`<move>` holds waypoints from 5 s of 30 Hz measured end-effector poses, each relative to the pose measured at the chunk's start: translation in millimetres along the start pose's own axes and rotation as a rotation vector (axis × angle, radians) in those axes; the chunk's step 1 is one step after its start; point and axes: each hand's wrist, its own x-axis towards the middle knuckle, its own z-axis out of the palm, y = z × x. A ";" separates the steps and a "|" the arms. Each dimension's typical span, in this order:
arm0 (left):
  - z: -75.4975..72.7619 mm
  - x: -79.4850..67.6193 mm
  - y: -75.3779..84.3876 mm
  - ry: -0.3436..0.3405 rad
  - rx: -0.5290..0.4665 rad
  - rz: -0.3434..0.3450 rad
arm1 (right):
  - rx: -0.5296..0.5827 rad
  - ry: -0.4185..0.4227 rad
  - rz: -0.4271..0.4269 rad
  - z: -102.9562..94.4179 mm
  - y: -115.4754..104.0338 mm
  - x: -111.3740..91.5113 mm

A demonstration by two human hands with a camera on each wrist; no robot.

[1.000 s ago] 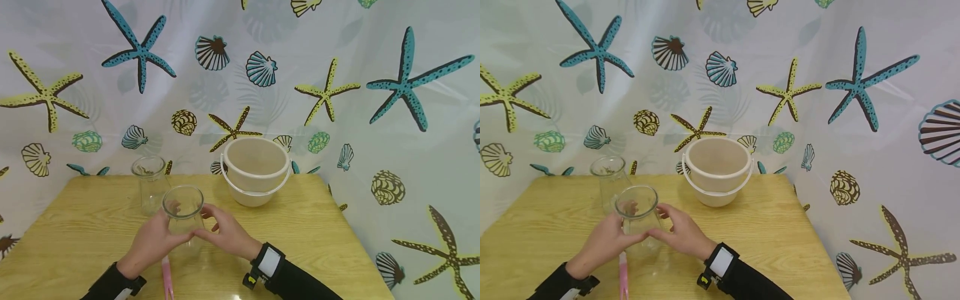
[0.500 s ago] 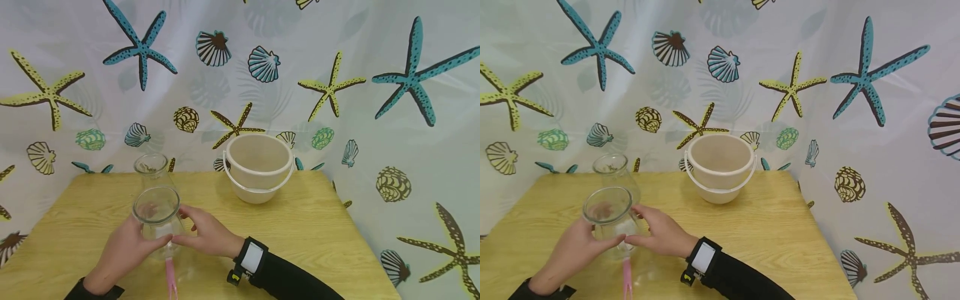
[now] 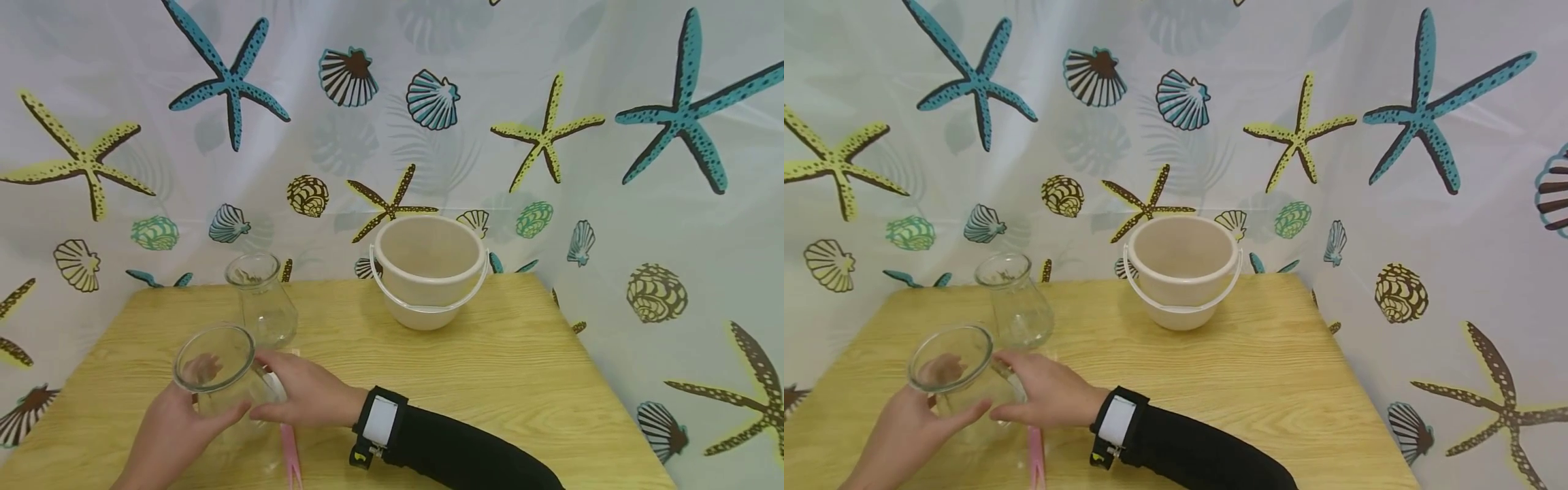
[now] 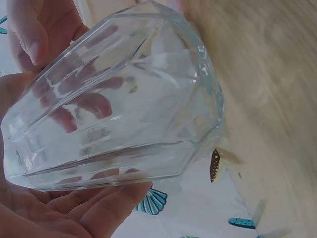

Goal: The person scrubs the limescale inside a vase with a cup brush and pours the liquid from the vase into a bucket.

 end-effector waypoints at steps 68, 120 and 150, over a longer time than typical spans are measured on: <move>67.3 31.8 24.0 -0.225 -0.146 0.088 | -0.064 0.071 0.140 -21.3 36.9 -72.6; 79.7 33.9 41.4 -0.180 -0.092 0.132 | -0.773 -0.251 -0.320 -8.6 8.1 -138.2; 80.6 36.6 40.4 -0.219 -0.114 0.108 | -0.199 0.557 -0.599 -198.0 -73.6 -85.2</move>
